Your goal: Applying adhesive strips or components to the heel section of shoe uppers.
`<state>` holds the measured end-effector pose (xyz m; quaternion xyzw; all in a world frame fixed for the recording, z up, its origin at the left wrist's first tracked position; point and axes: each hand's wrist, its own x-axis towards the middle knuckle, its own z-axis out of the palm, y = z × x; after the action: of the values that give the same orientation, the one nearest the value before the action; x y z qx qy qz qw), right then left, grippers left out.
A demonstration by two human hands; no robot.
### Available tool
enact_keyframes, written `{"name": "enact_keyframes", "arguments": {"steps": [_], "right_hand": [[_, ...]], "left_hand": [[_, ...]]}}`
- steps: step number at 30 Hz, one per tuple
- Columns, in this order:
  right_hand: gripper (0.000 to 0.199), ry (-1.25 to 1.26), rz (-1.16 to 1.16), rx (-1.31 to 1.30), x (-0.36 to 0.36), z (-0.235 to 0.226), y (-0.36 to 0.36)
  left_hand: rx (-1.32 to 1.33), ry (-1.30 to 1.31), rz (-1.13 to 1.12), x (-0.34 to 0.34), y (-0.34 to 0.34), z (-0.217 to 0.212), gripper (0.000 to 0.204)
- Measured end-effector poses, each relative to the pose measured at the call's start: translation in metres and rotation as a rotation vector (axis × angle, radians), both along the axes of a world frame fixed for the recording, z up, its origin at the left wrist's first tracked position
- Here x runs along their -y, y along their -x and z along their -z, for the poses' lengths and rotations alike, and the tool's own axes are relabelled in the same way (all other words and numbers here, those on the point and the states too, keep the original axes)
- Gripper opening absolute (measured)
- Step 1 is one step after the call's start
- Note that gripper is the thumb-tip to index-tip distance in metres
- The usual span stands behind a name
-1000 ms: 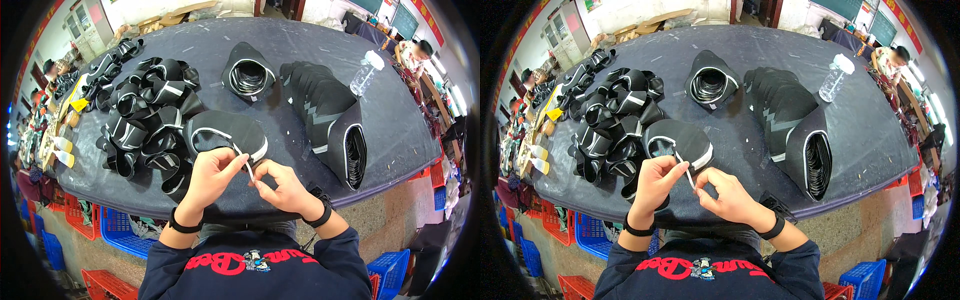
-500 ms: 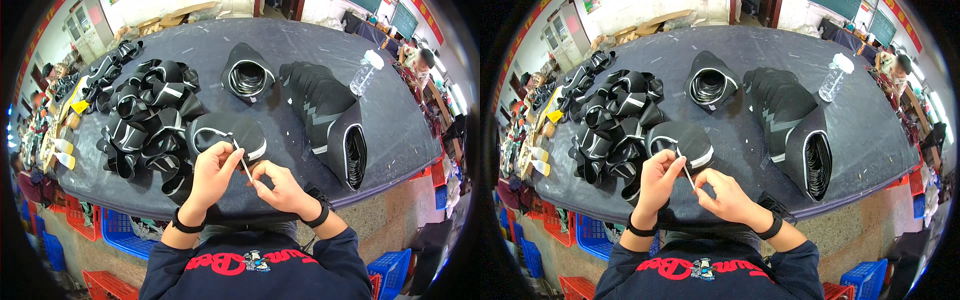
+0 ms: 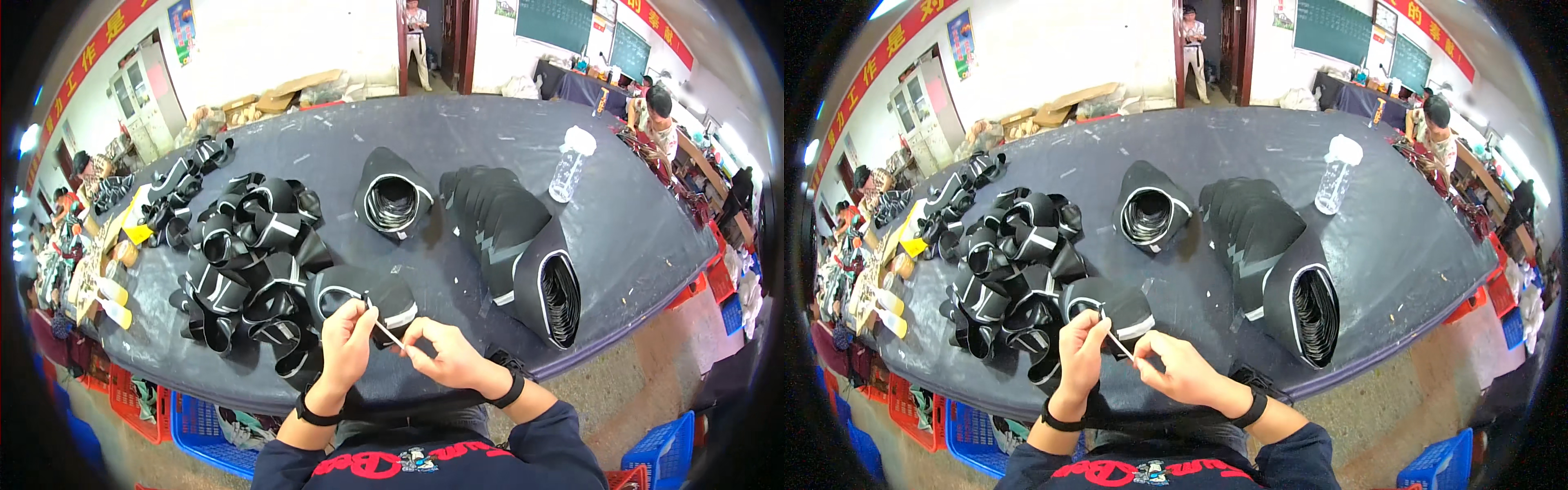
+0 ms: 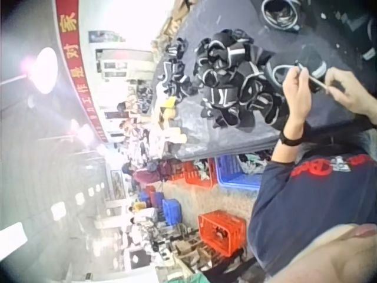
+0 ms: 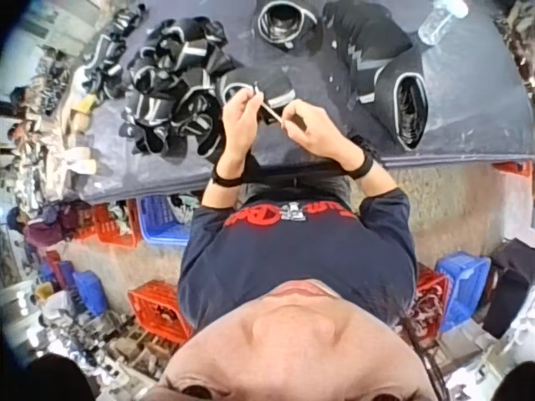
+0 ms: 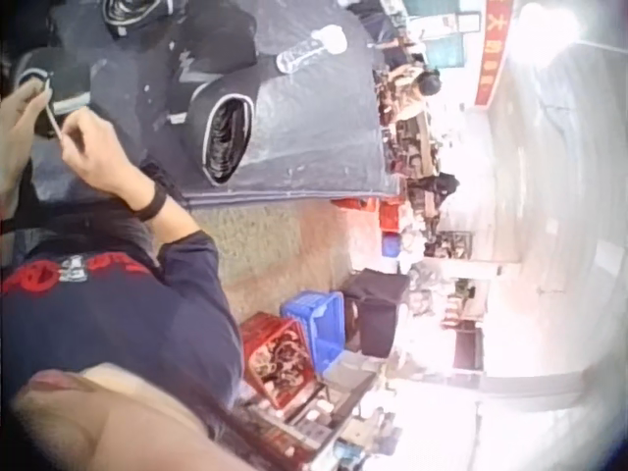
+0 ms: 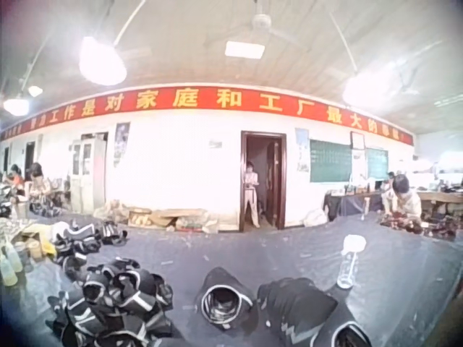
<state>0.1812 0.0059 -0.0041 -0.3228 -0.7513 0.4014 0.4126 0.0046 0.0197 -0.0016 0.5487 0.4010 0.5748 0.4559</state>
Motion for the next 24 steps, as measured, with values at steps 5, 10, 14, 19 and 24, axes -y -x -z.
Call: {"name": "enact_keyframes", "arguments": {"steps": [5, 10, 14, 19, 24], "right_hand": [[0.006, -0.032, -0.008, 0.021, 0.001, -0.011, 0.006], [0.007, 0.009, 0.013, -0.012, -0.001, -0.019, 0.001], [0.01, 0.029, 0.014, -0.022, 0.004, -0.024, 0.002], [0.023, -0.407, 0.225, 0.03, 0.004, -0.022, 0.004], [0.034, -0.428, 0.257, 0.035, 0.004, -0.022, 0.003]], "left_hand": [[-0.05, -0.014, -0.096, -0.001, -0.003, -0.002, 0.02], [0.017, -0.015, -0.133, 0.002, -0.002, -0.006, 0.026], [0.126, 0.031, -0.033, 0.003, 0.002, -0.004, 0.026], [0.464, 0.248, 0.101, 0.007, 0.005, -0.011, 0.006], [0.005, -0.023, 0.297, 0.022, 0.002, -0.028, 0.065]]}}
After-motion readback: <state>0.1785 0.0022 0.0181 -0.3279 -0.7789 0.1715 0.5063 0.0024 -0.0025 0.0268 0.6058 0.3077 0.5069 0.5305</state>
